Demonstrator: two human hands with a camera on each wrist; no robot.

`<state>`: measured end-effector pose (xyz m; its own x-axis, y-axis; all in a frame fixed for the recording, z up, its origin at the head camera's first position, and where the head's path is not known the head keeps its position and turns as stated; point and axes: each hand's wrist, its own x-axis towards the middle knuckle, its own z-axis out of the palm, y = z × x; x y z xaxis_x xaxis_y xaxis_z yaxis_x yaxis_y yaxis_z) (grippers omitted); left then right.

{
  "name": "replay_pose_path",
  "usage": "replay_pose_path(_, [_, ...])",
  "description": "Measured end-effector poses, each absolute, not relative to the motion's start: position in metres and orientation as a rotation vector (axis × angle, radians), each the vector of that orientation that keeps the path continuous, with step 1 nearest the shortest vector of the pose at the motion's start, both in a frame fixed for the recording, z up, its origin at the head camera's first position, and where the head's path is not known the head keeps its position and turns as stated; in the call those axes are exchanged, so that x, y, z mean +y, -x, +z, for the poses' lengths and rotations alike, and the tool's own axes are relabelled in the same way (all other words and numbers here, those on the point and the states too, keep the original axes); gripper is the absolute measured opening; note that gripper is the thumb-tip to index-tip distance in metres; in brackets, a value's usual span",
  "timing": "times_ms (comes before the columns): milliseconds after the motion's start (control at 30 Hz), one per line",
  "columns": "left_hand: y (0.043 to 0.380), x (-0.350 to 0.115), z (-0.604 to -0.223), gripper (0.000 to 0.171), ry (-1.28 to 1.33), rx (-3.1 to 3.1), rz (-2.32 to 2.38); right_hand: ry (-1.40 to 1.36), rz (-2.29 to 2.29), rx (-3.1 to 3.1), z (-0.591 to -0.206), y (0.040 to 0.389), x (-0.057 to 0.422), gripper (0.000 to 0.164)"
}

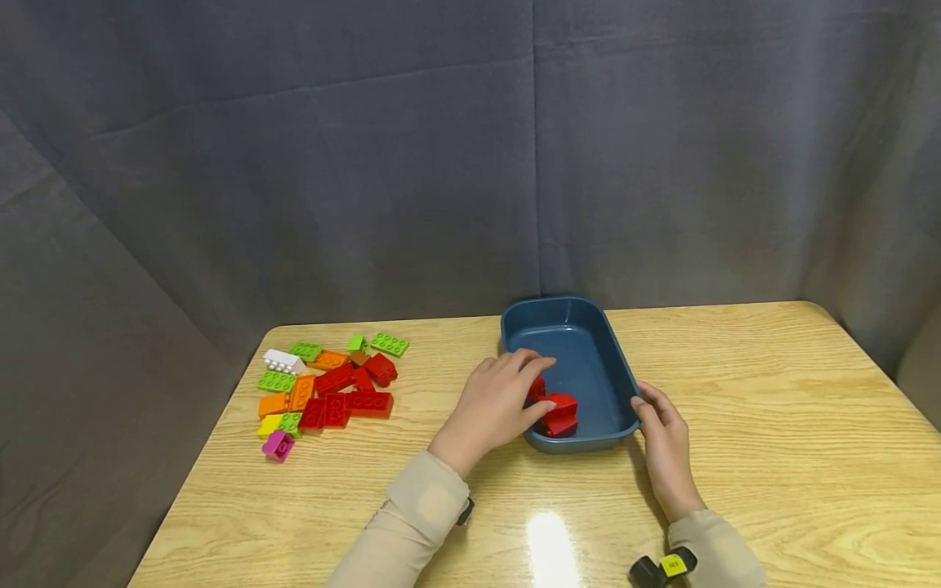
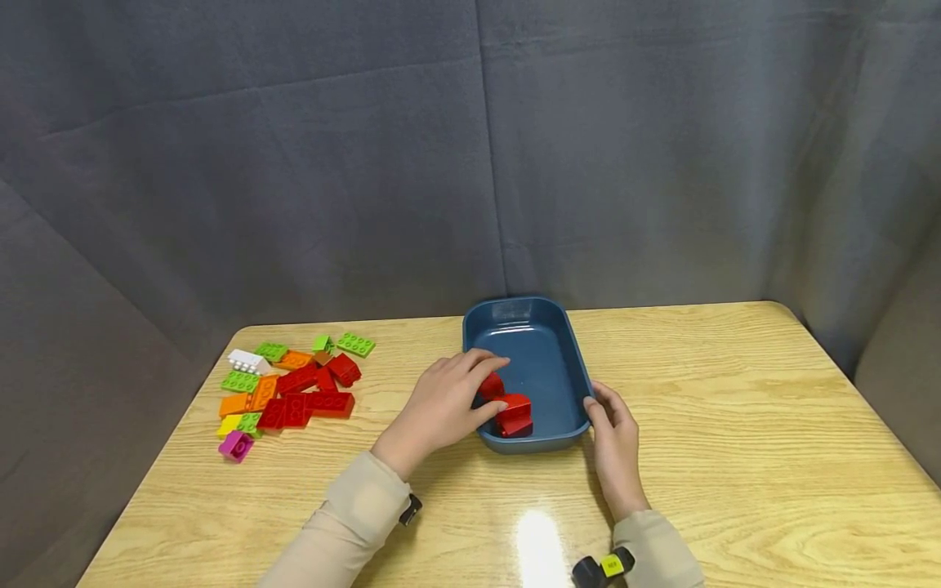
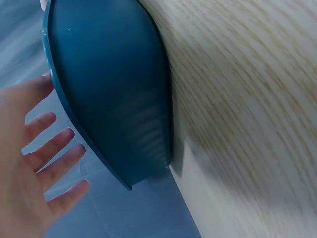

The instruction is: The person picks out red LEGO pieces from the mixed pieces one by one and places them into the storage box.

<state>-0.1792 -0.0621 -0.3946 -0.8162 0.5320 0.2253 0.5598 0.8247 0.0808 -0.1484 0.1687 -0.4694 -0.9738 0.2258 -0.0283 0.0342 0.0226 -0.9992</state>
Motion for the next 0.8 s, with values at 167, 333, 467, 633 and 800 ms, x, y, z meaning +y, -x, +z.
replay_pose_path(167, [0.1790, -0.0624, -0.3941, 0.057, 0.859, -2.800, -0.212, 0.270, 2.073, -2.124, -0.4701, 0.1488, 0.1678, 0.044])
replay_pose_path(333, [0.1787, -0.0639, -0.3943, 0.053, 0.862, -2.793, -0.215, 0.270, 2.079, -2.127, -0.4702, 0.1485, 0.1683, 0.044])
replay_pose_path(467, [0.1779, -0.0657, -0.3938, 0.051, 0.858, -2.799, -0.226, 0.282, 2.087, -2.144, -0.4703, 0.1487, 0.1691, 0.045])
replay_pose_path(633, [0.1766, -0.0684, -0.3927, 0.048, 0.850, -2.803, -0.231, 0.304, 2.082, -2.149, -0.4705, 0.1494, 0.1687, 0.044])
replay_pose_path(800, [0.1762, -0.0715, -0.3925, 0.038, 0.852, -2.788, -0.248, 0.289, 2.099, -2.150, -0.4698, 0.1490, 0.1696, 0.045])
